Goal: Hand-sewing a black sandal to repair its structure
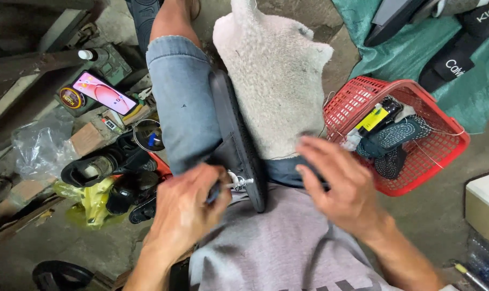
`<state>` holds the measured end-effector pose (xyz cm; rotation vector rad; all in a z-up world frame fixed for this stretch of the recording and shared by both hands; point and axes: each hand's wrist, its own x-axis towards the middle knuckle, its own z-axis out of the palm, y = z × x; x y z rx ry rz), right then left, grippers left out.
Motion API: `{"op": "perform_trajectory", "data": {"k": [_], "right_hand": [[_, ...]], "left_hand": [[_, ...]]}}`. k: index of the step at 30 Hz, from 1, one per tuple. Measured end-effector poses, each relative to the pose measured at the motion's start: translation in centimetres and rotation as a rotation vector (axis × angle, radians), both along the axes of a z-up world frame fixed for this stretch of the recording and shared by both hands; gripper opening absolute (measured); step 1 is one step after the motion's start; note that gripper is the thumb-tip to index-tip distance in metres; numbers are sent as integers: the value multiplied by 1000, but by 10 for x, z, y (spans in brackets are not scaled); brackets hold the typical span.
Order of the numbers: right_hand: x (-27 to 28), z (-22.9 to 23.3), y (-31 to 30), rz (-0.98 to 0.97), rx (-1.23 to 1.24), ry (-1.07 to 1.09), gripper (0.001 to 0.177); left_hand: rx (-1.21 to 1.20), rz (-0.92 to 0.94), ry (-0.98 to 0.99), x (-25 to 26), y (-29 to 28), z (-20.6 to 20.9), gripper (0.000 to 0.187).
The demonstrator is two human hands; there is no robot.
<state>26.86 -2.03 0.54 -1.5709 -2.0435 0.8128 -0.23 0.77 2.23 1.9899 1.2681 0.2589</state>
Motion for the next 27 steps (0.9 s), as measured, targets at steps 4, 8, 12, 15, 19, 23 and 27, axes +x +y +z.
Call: {"op": "perform_trajectory", "data": {"k": [4,8,12,15,19,23,27], "right_hand": [[-21,-12,-3,125,-47,74,37],[-33,-29,-6,199,-42,146,34],[-8,-37,-19,206,-30,155,30],[67,-66,-52,-20,-128,-124,31],[84,-41,-41,-146,-361,-202,28],[54,-3,-12,61,-230,226,20],[11,39,-1,-100,-666,1392,23]], "left_hand": [[-341,69,-215,-10,-28,7,8],[-526,145,-473,-16,-36,19,16],[-510,155,-590,-12,-39,13,17],[-494,70,-654,-7,-31,12,21],[-464,-24,-632,-2,-24,11,20],[-434,-39,-557,2,-27,12,18],[-368,-25,-466,6,-41,9,19]]}}
